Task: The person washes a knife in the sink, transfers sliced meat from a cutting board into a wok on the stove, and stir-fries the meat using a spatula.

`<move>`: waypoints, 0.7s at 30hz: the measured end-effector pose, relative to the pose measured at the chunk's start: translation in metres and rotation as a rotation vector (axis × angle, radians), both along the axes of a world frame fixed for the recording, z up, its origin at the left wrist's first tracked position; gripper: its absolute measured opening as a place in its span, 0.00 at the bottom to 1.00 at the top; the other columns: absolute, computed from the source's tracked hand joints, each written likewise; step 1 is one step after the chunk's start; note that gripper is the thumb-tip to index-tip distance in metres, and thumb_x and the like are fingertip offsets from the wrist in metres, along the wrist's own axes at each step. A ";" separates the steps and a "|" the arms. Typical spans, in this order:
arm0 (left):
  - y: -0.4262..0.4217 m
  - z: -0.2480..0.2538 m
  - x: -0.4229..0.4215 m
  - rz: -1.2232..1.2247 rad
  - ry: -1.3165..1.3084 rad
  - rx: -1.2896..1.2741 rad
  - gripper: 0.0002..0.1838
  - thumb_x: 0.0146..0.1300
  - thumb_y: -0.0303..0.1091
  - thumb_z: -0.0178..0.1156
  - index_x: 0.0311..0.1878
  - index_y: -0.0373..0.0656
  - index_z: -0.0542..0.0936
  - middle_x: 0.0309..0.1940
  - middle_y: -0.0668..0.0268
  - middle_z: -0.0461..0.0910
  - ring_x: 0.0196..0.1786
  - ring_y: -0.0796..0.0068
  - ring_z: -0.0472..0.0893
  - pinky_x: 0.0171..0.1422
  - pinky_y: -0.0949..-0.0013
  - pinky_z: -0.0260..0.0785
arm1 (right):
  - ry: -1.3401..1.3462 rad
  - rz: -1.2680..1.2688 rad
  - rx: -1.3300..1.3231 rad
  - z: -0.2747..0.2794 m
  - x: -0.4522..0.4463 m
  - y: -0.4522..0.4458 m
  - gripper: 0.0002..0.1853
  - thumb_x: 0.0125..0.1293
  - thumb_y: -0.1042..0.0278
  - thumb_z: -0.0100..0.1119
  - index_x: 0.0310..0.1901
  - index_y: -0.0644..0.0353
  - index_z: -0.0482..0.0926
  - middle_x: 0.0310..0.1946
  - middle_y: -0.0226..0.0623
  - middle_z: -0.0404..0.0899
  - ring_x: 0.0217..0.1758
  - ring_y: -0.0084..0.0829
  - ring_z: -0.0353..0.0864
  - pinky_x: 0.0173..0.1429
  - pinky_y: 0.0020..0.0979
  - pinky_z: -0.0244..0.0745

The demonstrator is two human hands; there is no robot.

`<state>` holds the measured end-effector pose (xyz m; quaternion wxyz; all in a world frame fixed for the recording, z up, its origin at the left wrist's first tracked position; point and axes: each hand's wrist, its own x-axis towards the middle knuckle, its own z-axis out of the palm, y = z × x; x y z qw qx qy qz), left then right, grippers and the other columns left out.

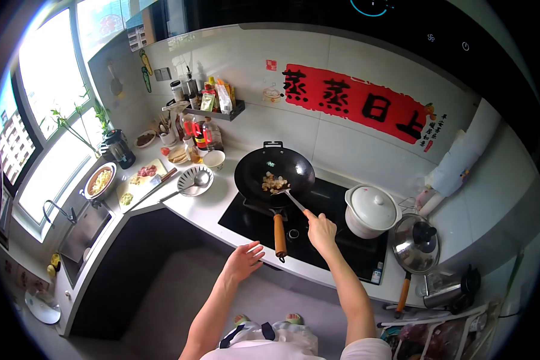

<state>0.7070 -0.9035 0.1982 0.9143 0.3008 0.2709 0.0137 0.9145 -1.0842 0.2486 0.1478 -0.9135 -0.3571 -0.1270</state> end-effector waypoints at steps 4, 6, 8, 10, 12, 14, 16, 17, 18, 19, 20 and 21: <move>0.011 -0.004 -0.007 -0.003 -0.004 -0.045 0.21 0.68 0.41 0.42 0.60 0.48 0.73 0.53 0.69 0.77 0.59 0.69 0.73 0.66 0.61 0.60 | -0.026 -0.054 -0.047 -0.006 -0.003 0.011 0.21 0.62 0.66 0.57 0.58 0.44 0.75 0.28 0.41 0.75 0.29 0.44 0.81 0.33 0.43 0.75; 0.021 -0.007 -0.014 0.001 0.028 -0.038 0.21 0.70 0.42 0.40 0.60 0.48 0.73 0.54 0.69 0.77 0.60 0.70 0.73 0.67 0.61 0.58 | -0.043 -0.093 -0.103 -0.005 -0.002 0.018 0.21 0.61 0.65 0.58 0.58 0.45 0.75 0.29 0.41 0.76 0.30 0.45 0.82 0.34 0.44 0.75; 0.033 -0.008 -0.022 0.002 0.043 -0.034 0.21 0.70 0.43 0.39 0.59 0.48 0.74 0.54 0.69 0.77 0.61 0.71 0.72 0.68 0.61 0.57 | -0.019 -0.120 -0.179 -0.005 0.001 0.022 0.20 0.61 0.65 0.54 0.57 0.44 0.76 0.33 0.41 0.79 0.34 0.45 0.83 0.36 0.44 0.77; 0.049 -0.009 -0.035 0.015 0.041 -0.032 0.20 0.70 0.44 0.41 0.58 0.49 0.74 0.54 0.70 0.77 0.61 0.71 0.73 0.68 0.61 0.56 | 0.021 -0.155 -0.233 -0.002 0.001 0.029 0.19 0.59 0.65 0.55 0.54 0.45 0.75 0.35 0.42 0.81 0.36 0.45 0.83 0.37 0.45 0.77; 0.068 -0.012 -0.049 0.005 0.036 0.012 0.20 0.70 0.45 0.42 0.59 0.50 0.74 0.53 0.70 0.78 0.60 0.72 0.73 0.68 0.60 0.55 | -0.069 -0.189 -0.273 -0.001 -0.001 0.032 0.21 0.58 0.60 0.60 0.55 0.44 0.76 0.36 0.42 0.80 0.40 0.46 0.82 0.40 0.46 0.76; 0.092 -0.014 -0.068 0.008 0.042 0.063 0.21 0.69 0.45 0.43 0.60 0.50 0.73 0.55 0.71 0.78 0.60 0.72 0.74 0.65 0.60 0.58 | -0.120 -0.243 -0.325 0.009 -0.013 0.041 0.20 0.58 0.54 0.62 0.52 0.48 0.78 0.41 0.39 0.78 0.49 0.42 0.75 0.49 0.44 0.70; 0.115 -0.009 -0.086 0.054 0.062 0.108 0.20 0.69 0.46 0.44 0.59 0.50 0.73 0.54 0.70 0.78 0.59 0.73 0.74 0.64 0.61 0.58 | -0.202 -0.239 -0.267 0.036 -0.041 0.061 0.18 0.59 0.54 0.61 0.49 0.51 0.79 0.38 0.36 0.77 0.47 0.39 0.74 0.46 0.41 0.67; 0.126 -0.005 -0.095 0.077 0.093 0.145 0.20 0.69 0.45 0.45 0.59 0.50 0.74 0.52 0.70 0.79 0.58 0.73 0.74 0.63 0.62 0.58 | -0.210 -0.188 -0.141 0.052 -0.062 0.077 0.16 0.62 0.57 0.59 0.49 0.53 0.80 0.36 0.38 0.77 0.44 0.40 0.75 0.44 0.41 0.68; 0.139 -0.004 -0.103 0.123 0.110 0.174 0.19 0.69 0.45 0.46 0.58 0.50 0.74 0.51 0.70 0.80 0.57 0.74 0.75 0.63 0.62 0.59 | -0.195 -0.107 0.002 0.064 -0.082 0.097 0.15 0.62 0.59 0.59 0.49 0.54 0.80 0.35 0.39 0.77 0.42 0.42 0.76 0.43 0.42 0.69; 0.151 -0.004 -0.109 0.169 0.124 0.199 0.19 0.69 0.44 0.46 0.58 0.50 0.75 0.49 0.70 0.80 0.56 0.74 0.76 0.62 0.63 0.59 | -0.179 -0.028 0.143 0.071 -0.103 0.122 0.14 0.63 0.61 0.58 0.49 0.55 0.80 0.34 0.40 0.76 0.39 0.43 0.76 0.42 0.43 0.70; 0.161 -0.004 -0.115 0.214 0.136 0.225 0.18 0.69 0.43 0.47 0.57 0.49 0.75 0.48 0.70 0.81 0.55 0.74 0.76 0.61 0.63 0.60 | -0.135 0.092 0.206 0.072 -0.121 0.150 0.14 0.63 0.62 0.58 0.49 0.56 0.80 0.34 0.40 0.76 0.39 0.43 0.76 0.43 0.43 0.71; 0.171 -0.002 -0.122 0.244 0.136 0.230 0.18 0.68 0.42 0.48 0.57 0.49 0.75 0.47 0.70 0.81 0.54 0.75 0.77 0.60 0.64 0.60 | -0.091 0.212 0.272 0.074 -0.140 0.179 0.13 0.63 0.63 0.58 0.48 0.56 0.80 0.34 0.40 0.76 0.38 0.44 0.77 0.43 0.43 0.72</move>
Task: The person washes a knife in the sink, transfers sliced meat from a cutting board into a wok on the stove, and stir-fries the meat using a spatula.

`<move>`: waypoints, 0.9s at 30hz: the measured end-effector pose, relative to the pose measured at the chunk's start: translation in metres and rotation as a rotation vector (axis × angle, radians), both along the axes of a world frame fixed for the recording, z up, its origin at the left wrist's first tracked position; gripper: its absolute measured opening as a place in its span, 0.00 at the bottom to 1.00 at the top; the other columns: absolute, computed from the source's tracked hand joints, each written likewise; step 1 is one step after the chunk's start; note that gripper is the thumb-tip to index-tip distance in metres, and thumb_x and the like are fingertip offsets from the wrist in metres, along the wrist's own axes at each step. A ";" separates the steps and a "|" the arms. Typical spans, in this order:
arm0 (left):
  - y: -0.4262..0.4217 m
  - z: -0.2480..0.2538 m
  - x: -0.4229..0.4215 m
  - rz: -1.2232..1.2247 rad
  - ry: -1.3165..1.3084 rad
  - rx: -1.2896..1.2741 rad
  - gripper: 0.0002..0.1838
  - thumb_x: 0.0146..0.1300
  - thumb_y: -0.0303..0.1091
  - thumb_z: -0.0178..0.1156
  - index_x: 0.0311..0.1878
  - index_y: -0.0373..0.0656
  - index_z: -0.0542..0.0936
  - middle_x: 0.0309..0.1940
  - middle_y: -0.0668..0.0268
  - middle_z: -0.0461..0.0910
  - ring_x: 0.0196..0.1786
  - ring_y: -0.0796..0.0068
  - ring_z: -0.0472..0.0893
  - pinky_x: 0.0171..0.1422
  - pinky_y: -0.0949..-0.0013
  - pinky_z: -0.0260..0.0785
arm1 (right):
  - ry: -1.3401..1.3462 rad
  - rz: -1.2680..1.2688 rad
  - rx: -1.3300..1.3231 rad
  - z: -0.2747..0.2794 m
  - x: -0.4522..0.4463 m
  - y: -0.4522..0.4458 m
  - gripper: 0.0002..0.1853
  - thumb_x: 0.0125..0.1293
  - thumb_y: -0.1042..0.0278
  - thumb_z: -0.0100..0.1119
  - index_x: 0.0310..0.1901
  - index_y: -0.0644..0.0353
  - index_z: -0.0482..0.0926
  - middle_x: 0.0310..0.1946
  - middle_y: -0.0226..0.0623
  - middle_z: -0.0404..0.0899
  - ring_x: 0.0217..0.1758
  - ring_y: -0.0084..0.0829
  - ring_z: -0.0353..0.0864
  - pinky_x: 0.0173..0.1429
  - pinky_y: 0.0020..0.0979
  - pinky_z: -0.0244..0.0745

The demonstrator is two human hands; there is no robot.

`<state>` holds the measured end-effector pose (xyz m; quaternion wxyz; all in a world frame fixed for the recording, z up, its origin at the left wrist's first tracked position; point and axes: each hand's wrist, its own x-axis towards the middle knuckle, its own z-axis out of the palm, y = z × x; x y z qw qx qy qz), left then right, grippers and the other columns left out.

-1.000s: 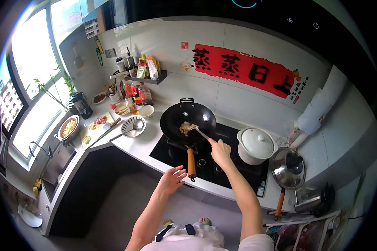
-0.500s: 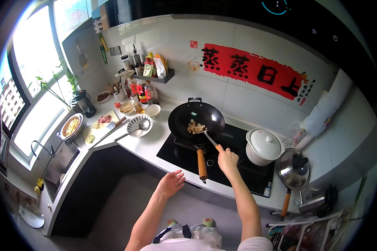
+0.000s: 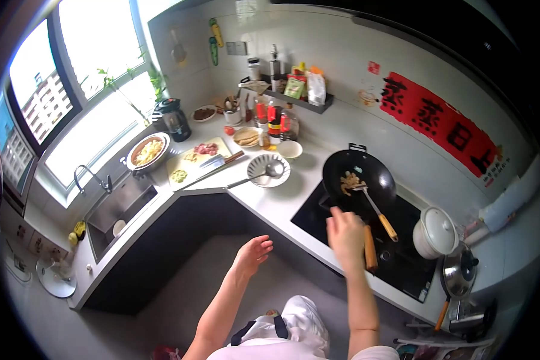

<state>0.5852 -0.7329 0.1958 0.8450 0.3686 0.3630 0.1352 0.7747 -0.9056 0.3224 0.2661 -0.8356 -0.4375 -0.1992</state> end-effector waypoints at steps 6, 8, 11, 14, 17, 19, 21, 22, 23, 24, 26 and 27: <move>0.069 -0.010 -0.033 0.167 0.023 0.054 0.15 0.67 0.39 0.51 0.54 0.48 0.77 0.42 0.70 0.83 0.49 0.76 0.79 0.56 0.68 0.63 | 0.242 0.399 0.002 -0.045 -0.055 0.166 0.14 0.63 0.65 0.59 0.49 0.58 0.80 0.39 0.39 0.78 0.43 0.40 0.79 0.47 0.38 0.74; 0.097 -0.020 -0.042 0.210 0.036 0.051 0.15 0.67 0.38 0.52 0.53 0.47 0.78 0.41 0.70 0.83 0.49 0.76 0.80 0.54 0.69 0.63 | 0.232 0.466 -0.036 -0.061 -0.051 0.221 0.14 0.62 0.64 0.59 0.49 0.56 0.81 0.38 0.38 0.78 0.45 0.38 0.78 0.50 0.37 0.74; 0.148 -0.026 -0.045 0.276 0.087 0.106 0.15 0.67 0.38 0.52 0.53 0.47 0.78 0.42 0.71 0.83 0.49 0.77 0.80 0.55 0.69 0.63 | 0.207 0.541 -0.086 -0.090 -0.028 0.314 0.16 0.61 0.62 0.59 0.50 0.56 0.80 0.40 0.37 0.78 0.49 0.37 0.76 0.53 0.38 0.73; 0.212 -0.028 -0.040 0.292 0.154 0.176 0.14 0.67 0.38 0.52 0.53 0.47 0.78 0.42 0.71 0.83 0.50 0.77 0.80 0.55 0.69 0.63 | 0.189 0.542 -0.218 -0.125 0.007 0.420 0.18 0.61 0.63 0.59 0.53 0.56 0.78 0.44 0.38 0.77 0.50 0.40 0.76 0.55 0.40 0.72; 0.276 -0.025 -0.036 0.332 0.195 0.268 0.15 0.66 0.38 0.53 0.53 0.45 0.78 0.41 0.69 0.83 0.46 0.79 0.79 0.55 0.73 0.63 | 0.117 0.522 -0.387 -0.176 0.042 0.515 0.19 0.62 0.66 0.55 0.56 0.52 0.75 0.49 0.37 0.76 0.55 0.39 0.74 0.57 0.41 0.71; 0.312 -0.022 -0.035 0.408 0.178 0.314 0.14 0.65 0.33 0.56 0.52 0.39 0.77 0.39 0.65 0.82 0.44 0.78 0.78 0.52 0.75 0.67 | 0.024 0.531 -0.384 -0.215 0.061 0.562 0.17 0.66 0.67 0.47 0.55 0.51 0.76 0.53 0.38 0.76 0.60 0.38 0.72 0.60 0.41 0.67; 0.343 -0.032 -0.040 0.478 0.182 0.389 0.13 0.64 0.31 0.57 0.51 0.38 0.77 0.39 0.65 0.81 0.43 0.77 0.78 0.52 0.74 0.69 | -0.117 0.571 -0.368 -0.249 0.074 0.587 0.16 0.66 0.67 0.48 0.54 0.52 0.77 0.54 0.40 0.75 0.59 0.38 0.73 0.59 0.39 0.67; 0.357 -0.035 -0.041 0.510 0.179 0.427 0.13 0.64 0.30 0.58 0.51 0.37 0.77 0.38 0.64 0.81 0.43 0.77 0.79 0.52 0.74 0.69 | -0.197 0.591 -0.354 -0.256 0.077 0.595 0.16 0.65 0.68 0.48 0.53 0.52 0.77 0.52 0.40 0.76 0.57 0.38 0.74 0.58 0.38 0.67; 0.371 -0.038 -0.044 0.533 0.228 0.451 0.13 0.63 0.29 0.59 0.50 0.36 0.77 0.38 0.64 0.81 0.42 0.78 0.79 0.50 0.75 0.70 | -0.186 0.620 -0.384 -0.264 0.080 0.599 0.17 0.64 0.70 0.49 0.54 0.52 0.77 0.49 0.39 0.76 0.55 0.38 0.74 0.57 0.39 0.67; 0.388 -0.048 -0.047 0.538 0.252 0.491 0.13 0.63 0.30 0.59 0.50 0.37 0.77 0.37 0.65 0.81 0.42 0.78 0.79 0.49 0.75 0.70 | -0.175 0.647 -0.413 -0.262 0.081 0.600 0.18 0.62 0.71 0.49 0.54 0.52 0.77 0.47 0.37 0.77 0.53 0.38 0.74 0.56 0.39 0.68; 0.427 -0.080 -0.056 0.557 0.334 0.643 0.12 0.63 0.30 0.60 0.49 0.38 0.78 0.36 0.65 0.80 0.41 0.78 0.78 0.49 0.75 0.70 | -0.197 0.724 -0.334 -0.264 0.085 0.606 0.20 0.59 0.74 0.51 0.54 0.53 0.77 0.43 0.36 0.76 0.48 0.37 0.74 0.53 0.39 0.69; 0.448 -0.082 -0.056 0.559 0.398 0.690 0.13 0.63 0.30 0.61 0.50 0.39 0.78 0.35 0.66 0.80 0.41 0.77 0.78 0.48 0.74 0.71 | -0.179 0.746 -0.340 -0.260 0.086 0.606 0.21 0.56 0.74 0.54 0.54 0.54 0.76 0.42 0.36 0.76 0.48 0.37 0.74 0.52 0.38 0.69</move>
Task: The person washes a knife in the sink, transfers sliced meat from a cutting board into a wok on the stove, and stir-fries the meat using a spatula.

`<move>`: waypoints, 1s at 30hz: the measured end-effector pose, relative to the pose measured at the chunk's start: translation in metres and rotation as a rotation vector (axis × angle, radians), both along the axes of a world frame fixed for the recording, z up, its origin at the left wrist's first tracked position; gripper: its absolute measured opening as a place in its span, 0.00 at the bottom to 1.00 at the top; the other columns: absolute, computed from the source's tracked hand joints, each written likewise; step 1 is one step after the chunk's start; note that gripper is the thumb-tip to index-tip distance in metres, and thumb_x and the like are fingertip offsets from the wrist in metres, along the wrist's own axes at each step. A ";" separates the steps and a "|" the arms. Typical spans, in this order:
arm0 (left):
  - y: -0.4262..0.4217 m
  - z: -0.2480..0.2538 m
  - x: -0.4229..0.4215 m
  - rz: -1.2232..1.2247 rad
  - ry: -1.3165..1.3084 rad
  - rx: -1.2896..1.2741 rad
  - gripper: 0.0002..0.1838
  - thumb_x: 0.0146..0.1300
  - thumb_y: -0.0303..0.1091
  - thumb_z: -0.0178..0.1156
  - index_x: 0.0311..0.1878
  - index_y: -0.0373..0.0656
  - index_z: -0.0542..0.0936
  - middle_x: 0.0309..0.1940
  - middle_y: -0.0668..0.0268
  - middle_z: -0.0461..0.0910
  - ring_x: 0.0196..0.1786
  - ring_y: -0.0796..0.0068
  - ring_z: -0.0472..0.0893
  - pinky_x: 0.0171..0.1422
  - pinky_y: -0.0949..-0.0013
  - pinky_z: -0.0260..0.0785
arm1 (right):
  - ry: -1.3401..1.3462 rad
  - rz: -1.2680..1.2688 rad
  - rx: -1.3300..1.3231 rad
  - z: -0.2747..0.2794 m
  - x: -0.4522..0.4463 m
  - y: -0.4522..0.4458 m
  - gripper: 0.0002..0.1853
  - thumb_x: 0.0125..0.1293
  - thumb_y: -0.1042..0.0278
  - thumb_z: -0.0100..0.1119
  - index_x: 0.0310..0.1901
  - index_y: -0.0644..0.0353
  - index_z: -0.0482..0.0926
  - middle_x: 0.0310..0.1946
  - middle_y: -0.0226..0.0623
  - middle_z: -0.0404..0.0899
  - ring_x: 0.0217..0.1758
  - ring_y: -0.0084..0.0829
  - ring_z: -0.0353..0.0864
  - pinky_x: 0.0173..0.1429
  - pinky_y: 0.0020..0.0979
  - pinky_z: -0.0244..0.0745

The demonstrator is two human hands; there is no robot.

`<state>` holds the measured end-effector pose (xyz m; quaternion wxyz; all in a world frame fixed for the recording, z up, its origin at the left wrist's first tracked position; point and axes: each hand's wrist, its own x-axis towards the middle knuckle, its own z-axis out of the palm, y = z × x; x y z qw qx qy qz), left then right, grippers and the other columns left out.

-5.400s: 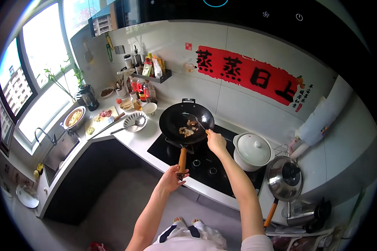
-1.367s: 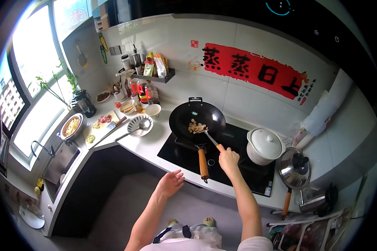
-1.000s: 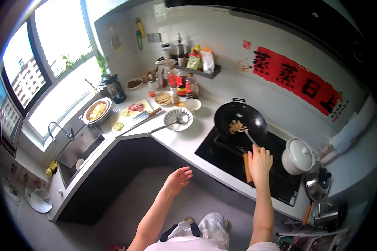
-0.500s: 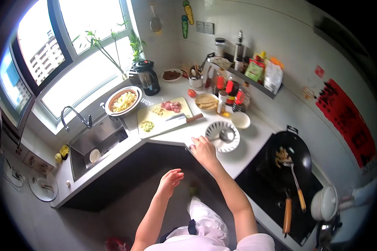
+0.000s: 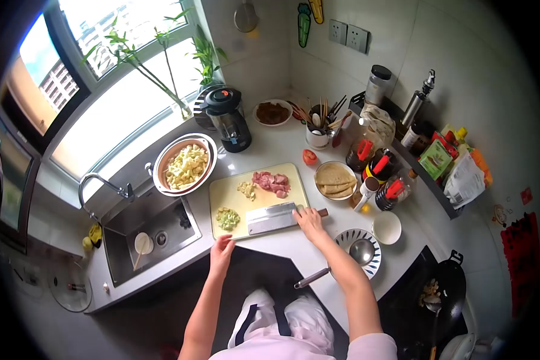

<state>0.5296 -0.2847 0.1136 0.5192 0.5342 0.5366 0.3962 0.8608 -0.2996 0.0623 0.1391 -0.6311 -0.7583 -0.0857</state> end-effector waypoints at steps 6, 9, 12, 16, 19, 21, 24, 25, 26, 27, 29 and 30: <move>0.135 -0.014 0.022 -0.033 0.295 0.262 0.13 0.60 0.30 0.62 0.47 0.38 0.77 0.37 0.59 0.80 0.41 0.66 0.81 0.48 0.66 0.72 | 0.330 -0.089 -0.181 0.108 -0.009 -0.049 0.19 0.48 0.72 0.65 0.45 0.56 0.75 0.37 0.34 0.74 0.45 0.34 0.77 0.44 0.36 0.73; 0.178 -0.023 0.056 -0.325 0.664 0.636 0.21 0.53 0.34 0.66 0.50 0.42 0.75 0.47 0.59 0.76 0.53 0.59 0.73 0.57 0.58 0.66 | 0.657 -0.380 -0.160 0.118 -0.009 -0.064 0.13 0.55 0.70 0.64 0.42 0.61 0.76 0.34 0.38 0.78 0.38 0.37 0.80 0.40 0.35 0.75; 0.206 -0.023 0.092 -0.604 0.762 0.794 0.24 0.49 0.35 0.66 0.52 0.45 0.74 0.53 0.59 0.72 0.57 0.56 0.70 0.61 0.55 0.62 | 0.855 -0.625 -0.094 0.105 -0.011 -0.045 0.12 0.60 0.64 0.63 0.39 0.63 0.75 0.30 0.41 0.81 0.34 0.44 0.81 0.40 0.39 0.76; 0.227 -0.035 0.104 -0.783 0.799 0.905 0.19 0.48 0.35 0.65 0.45 0.44 0.76 0.50 0.59 0.73 0.56 0.56 0.70 0.61 0.55 0.62 | 0.931 -0.832 -0.096 0.075 -0.010 -0.011 0.14 0.61 0.60 0.62 0.35 0.63 0.72 0.26 0.43 0.81 0.31 0.48 0.80 0.37 0.41 0.73; 0.233 -0.039 0.090 -0.797 0.794 0.888 0.16 0.49 0.35 0.65 0.42 0.43 0.77 0.47 0.60 0.74 0.55 0.56 0.71 0.61 0.55 0.62 | 0.961 -0.891 -0.155 0.060 -0.011 0.002 0.16 0.61 0.60 0.62 0.32 0.64 0.67 0.21 0.44 0.76 0.27 0.48 0.77 0.33 0.42 0.69; 0.233 -0.033 0.080 -0.777 0.778 0.819 0.16 0.50 0.35 0.65 0.42 0.43 0.77 0.45 0.60 0.75 0.55 0.57 0.71 0.61 0.56 0.62 | 0.973 -0.892 -0.176 0.056 -0.012 0.008 0.17 0.61 0.60 0.62 0.31 0.64 0.67 0.20 0.44 0.74 0.26 0.48 0.76 0.32 0.43 0.68; 0.237 -0.009 0.080 -0.726 0.734 0.669 0.19 0.50 0.36 0.66 0.45 0.42 0.77 0.45 0.59 0.75 0.55 0.56 0.71 0.60 0.57 0.63 | 0.961 -0.919 -0.211 0.047 -0.011 0.013 0.16 0.62 0.60 0.61 0.31 0.64 0.67 0.19 0.44 0.75 0.25 0.47 0.76 0.32 0.43 0.68; 0.244 -0.003 0.087 -0.694 0.729 0.642 0.21 0.50 0.37 0.67 0.48 0.41 0.76 0.46 0.58 0.75 0.55 0.55 0.71 0.60 0.56 0.63 | 0.964 -0.920 -0.205 0.045 -0.011 0.014 0.17 0.62 0.60 0.61 0.30 0.64 0.67 0.19 0.43 0.75 0.25 0.47 0.75 0.32 0.43 0.68; 0.250 0.000 0.095 -0.662 0.724 0.614 0.24 0.50 0.37 0.67 0.51 0.40 0.76 0.47 0.57 0.74 0.55 0.54 0.71 0.60 0.56 0.63 | 0.965 -0.921 -0.199 0.043 -0.011 0.014 0.17 0.62 0.59 0.61 0.30 0.63 0.68 0.19 0.43 0.75 0.25 0.47 0.75 0.32 0.43 0.68; 0.254 -0.002 0.102 -0.659 0.715 0.576 0.28 0.49 0.39 0.68 0.53 0.37 0.74 0.48 0.55 0.74 0.55 0.53 0.71 0.61 0.55 0.63 | 0.965 -0.920 -0.195 0.041 -0.010 0.014 0.17 0.62 0.59 0.61 0.30 0.63 0.68 0.19 0.43 0.75 0.24 0.47 0.75 0.31 0.43 0.68; 0.262 -0.013 0.119 -0.650 0.694 0.500 0.37 0.48 0.41 0.71 0.59 0.32 0.69 0.51 0.50 0.73 0.55 0.50 0.70 0.62 0.54 0.63 | 0.952 -0.921 -0.201 0.030 -0.008 0.015 0.17 0.62 0.57 0.61 0.30 0.63 0.68 0.19 0.43 0.75 0.25 0.47 0.76 0.31 0.42 0.69; 0.263 -0.017 0.127 -0.708 0.718 0.459 0.49 0.43 0.45 0.73 0.63 0.24 0.62 0.54 0.44 0.69 0.57 0.47 0.69 0.64 0.54 0.63 | 0.947 -0.921 -0.204 0.026 -0.008 0.016 0.18 0.62 0.57 0.61 0.30 0.63 0.68 0.20 0.43 0.76 0.25 0.47 0.76 0.31 0.42 0.69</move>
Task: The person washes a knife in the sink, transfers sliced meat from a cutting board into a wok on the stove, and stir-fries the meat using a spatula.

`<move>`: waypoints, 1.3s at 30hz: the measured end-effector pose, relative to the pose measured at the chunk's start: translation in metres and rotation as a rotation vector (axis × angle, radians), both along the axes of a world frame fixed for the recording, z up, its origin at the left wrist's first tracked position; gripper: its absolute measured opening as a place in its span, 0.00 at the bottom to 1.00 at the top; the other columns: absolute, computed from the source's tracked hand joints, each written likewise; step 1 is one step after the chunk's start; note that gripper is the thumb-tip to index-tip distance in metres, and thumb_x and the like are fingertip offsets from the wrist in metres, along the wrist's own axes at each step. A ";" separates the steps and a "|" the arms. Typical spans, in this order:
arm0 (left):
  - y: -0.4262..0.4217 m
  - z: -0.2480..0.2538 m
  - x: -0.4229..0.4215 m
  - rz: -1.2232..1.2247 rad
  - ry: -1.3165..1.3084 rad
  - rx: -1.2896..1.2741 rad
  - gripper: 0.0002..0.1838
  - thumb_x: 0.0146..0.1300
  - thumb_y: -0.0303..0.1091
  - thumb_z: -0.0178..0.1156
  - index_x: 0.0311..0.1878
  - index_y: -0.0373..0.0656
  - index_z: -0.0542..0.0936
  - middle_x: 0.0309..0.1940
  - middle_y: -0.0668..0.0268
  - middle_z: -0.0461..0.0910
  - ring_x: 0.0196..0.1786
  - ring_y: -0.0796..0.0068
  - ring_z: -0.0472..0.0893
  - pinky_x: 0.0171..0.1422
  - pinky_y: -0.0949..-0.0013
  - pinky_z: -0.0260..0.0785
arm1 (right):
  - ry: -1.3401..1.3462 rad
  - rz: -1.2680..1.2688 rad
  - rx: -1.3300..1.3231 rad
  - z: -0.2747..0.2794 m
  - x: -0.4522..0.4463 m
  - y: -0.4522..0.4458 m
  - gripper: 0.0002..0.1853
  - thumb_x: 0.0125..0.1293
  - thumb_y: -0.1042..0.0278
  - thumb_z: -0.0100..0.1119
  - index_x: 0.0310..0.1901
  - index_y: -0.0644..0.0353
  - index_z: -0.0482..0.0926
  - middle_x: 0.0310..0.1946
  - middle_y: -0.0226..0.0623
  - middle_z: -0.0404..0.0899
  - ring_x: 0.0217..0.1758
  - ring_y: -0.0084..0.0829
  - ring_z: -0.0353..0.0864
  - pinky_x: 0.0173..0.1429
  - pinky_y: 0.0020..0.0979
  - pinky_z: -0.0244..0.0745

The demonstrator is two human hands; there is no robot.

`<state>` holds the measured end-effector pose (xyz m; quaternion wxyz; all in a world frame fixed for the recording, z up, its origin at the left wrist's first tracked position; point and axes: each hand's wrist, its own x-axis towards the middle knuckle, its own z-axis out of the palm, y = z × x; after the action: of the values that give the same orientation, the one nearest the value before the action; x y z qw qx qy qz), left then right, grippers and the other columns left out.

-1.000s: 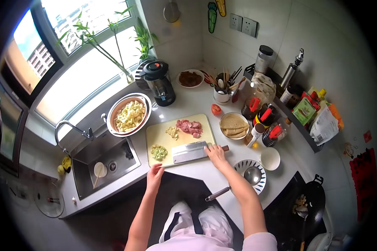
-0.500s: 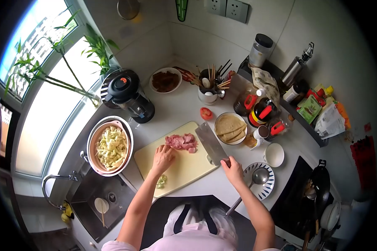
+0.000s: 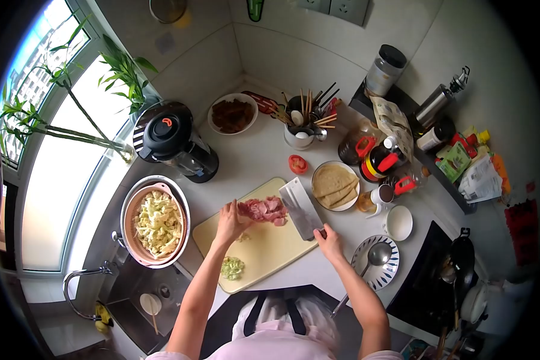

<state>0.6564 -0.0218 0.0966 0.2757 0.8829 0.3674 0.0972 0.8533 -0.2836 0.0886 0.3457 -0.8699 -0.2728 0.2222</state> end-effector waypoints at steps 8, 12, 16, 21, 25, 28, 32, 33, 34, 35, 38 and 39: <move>-0.051 -0.020 0.040 0.160 -0.186 -0.056 0.56 0.40 0.48 0.77 0.67 0.28 0.57 0.63 0.41 0.60 0.62 0.41 0.63 0.67 0.49 0.59 | 0.110 0.007 0.082 -0.001 -0.013 0.020 0.18 0.62 0.61 0.62 0.28 0.65 0.66 0.17 0.39 0.71 0.20 0.33 0.67 0.28 0.36 0.65; -0.065 -0.023 0.054 0.290 -0.299 -0.027 0.55 0.42 0.50 0.76 0.68 0.31 0.57 0.65 0.40 0.57 0.66 0.41 0.59 0.69 0.48 0.54 | 0.150 0.055 0.079 -0.012 -0.025 0.033 0.17 0.61 0.58 0.63 0.30 0.63 0.69 0.19 0.42 0.76 0.22 0.42 0.75 0.30 0.41 0.69; -0.071 -0.027 0.066 0.411 -0.369 -0.025 0.50 0.47 0.47 0.74 0.68 0.33 0.59 0.66 0.42 0.56 0.67 0.42 0.58 0.70 0.48 0.52 | 0.110 0.133 0.084 -0.018 -0.045 0.052 0.15 0.61 0.61 0.62 0.31 0.64 0.70 0.22 0.43 0.78 0.24 0.43 0.77 0.32 0.40 0.70; -0.075 -0.027 0.071 0.544 -0.499 -0.044 0.42 0.51 0.42 0.71 0.66 0.37 0.63 0.67 0.46 0.56 0.67 0.44 0.57 0.71 0.49 0.50 | 0.253 0.172 0.055 -0.001 -0.065 0.067 0.14 0.64 0.63 0.60 0.34 0.66 0.70 0.24 0.44 0.77 0.25 0.36 0.75 0.33 0.37 0.70; -0.083 -0.009 0.076 0.474 -0.490 -0.027 0.40 0.51 0.42 0.71 0.65 0.39 0.64 0.66 0.48 0.57 0.68 0.45 0.56 0.71 0.49 0.51 | 0.283 0.130 0.050 0.007 -0.066 0.055 0.13 0.64 0.62 0.59 0.34 0.65 0.70 0.21 0.40 0.76 0.21 0.33 0.74 0.28 0.36 0.69; -0.095 0.009 0.084 0.389 -0.416 0.064 0.39 0.49 0.41 0.71 0.63 0.38 0.67 0.64 0.46 0.59 0.66 0.44 0.58 0.70 0.49 0.53 | 0.665 0.006 0.109 0.019 -0.062 0.038 0.10 0.66 0.64 0.57 0.35 0.61 0.72 0.18 0.31 0.70 0.17 0.25 0.68 0.21 0.29 0.63; -0.123 0.052 0.103 0.268 -0.385 0.135 0.39 0.47 0.42 0.72 0.62 0.36 0.68 0.63 0.44 0.60 0.66 0.42 0.58 0.69 0.47 0.53 | 0.974 -0.092 0.291 0.062 -0.053 0.007 0.05 0.69 0.67 0.54 0.37 0.57 0.71 0.17 0.21 0.61 0.13 0.14 0.56 0.15 0.21 0.51; -0.137 0.076 0.108 0.208 -0.359 0.165 0.40 0.48 0.44 0.71 0.62 0.35 0.68 0.65 0.43 0.59 0.68 0.42 0.57 0.71 0.48 0.51 | 0.987 -0.101 0.336 0.072 -0.048 -0.007 0.05 0.69 0.67 0.54 0.37 0.57 0.70 0.17 0.22 0.62 0.13 0.14 0.56 0.15 0.22 0.51; -0.153 0.097 0.114 0.175 -0.359 0.211 0.40 0.48 0.43 0.71 0.62 0.35 0.68 0.65 0.43 0.58 0.68 0.42 0.57 0.71 0.48 0.51 | 1.019 -0.128 0.382 0.083 -0.043 -0.024 0.07 0.68 0.66 0.56 0.37 0.56 0.69 0.17 0.22 0.62 0.13 0.14 0.57 0.15 0.21 0.50; -0.172 0.115 0.124 0.132 -0.366 0.253 0.40 0.48 0.43 0.71 0.62 0.34 0.67 0.65 0.42 0.58 0.68 0.42 0.57 0.71 0.48 0.51 | 1.032 -0.141 0.413 0.096 -0.037 -0.042 0.07 0.68 0.66 0.57 0.37 0.56 0.69 0.17 0.22 0.62 0.13 0.14 0.57 0.15 0.21 0.50; -0.238 0.158 0.158 0.007 -0.499 0.284 0.35 0.54 0.42 0.66 0.62 0.35 0.68 0.64 0.41 0.61 0.66 0.41 0.61 0.70 0.49 0.54 | 1.016 -0.211 0.527 0.131 -0.016 -0.118 0.08 0.67 0.64 0.58 0.37 0.54 0.69 0.18 0.22 0.62 0.13 0.14 0.57 0.15 0.20 0.49; -0.265 0.170 0.170 -0.042 -0.538 0.293 0.34 0.56 0.43 0.64 0.62 0.36 0.68 0.63 0.41 0.63 0.64 0.41 0.63 0.69 0.49 0.55 | 0.992 -0.226 0.585 0.141 -0.009 -0.151 0.08 0.68 0.63 0.58 0.38 0.55 0.69 0.19 0.22 0.63 0.14 0.14 0.57 0.16 0.20 0.50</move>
<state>0.8266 -0.2865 0.2662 0.2349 0.8631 0.2452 0.3737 0.8443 -0.4342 0.2297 0.6793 -0.5541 -0.0339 0.4799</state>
